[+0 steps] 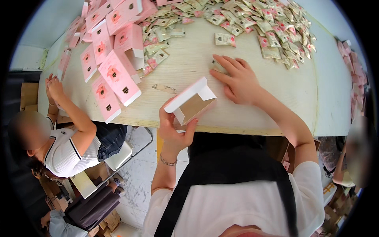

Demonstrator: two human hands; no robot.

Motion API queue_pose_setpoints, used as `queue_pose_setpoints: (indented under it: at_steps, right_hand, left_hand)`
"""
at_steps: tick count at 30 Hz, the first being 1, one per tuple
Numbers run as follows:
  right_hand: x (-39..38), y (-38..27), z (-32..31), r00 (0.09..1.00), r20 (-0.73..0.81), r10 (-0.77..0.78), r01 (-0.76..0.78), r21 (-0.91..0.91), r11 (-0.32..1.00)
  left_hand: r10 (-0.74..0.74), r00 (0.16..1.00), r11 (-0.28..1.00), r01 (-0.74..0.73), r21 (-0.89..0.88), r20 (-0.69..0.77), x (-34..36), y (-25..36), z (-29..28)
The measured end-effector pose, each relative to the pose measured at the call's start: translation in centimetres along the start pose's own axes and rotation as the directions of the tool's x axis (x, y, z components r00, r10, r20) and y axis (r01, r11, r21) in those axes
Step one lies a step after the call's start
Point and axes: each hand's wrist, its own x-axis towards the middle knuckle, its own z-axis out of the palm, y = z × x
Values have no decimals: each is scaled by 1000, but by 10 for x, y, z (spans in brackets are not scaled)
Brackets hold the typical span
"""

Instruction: The person repeatedly picks up small pink boxes and individually wrapped items from a table, places the wrapped items into the boxes, and closes them. The person stacks the finished boxes on the table while another person works in the background.

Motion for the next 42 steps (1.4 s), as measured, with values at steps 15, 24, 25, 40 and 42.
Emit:
queue_pose_setpoints:
  at_steps: [15, 24, 25, 40, 42]
  right_hand:
    - [18, -25, -72, 819, -569, 78, 194, 402, 895]
    - [15, -8, -50, 743, -626, -239, 105, -243, 964]
    - [15, -7, -51, 719, -644, -262, 118, -258, 959]
    - [-19, -39, -45, 964, -208, -168, 141, -138, 980]
    - [-22, -47, -48, 995, -1, -103, 103, -61, 993]
  left_hand:
    - [9, 896, 968, -119, 220, 445, 59, 23, 70]
    - [-3, 916, 991, -51, 124, 401, 58, 20, 77]
    - [-25, 912, 990, -36, 140, 409, 61, 21, 75]
    - [122, 947, 990, -137, 29, 296, 43, 7, 72]
    - [132, 943, 988, -151, 38, 306, 41, 7, 70]
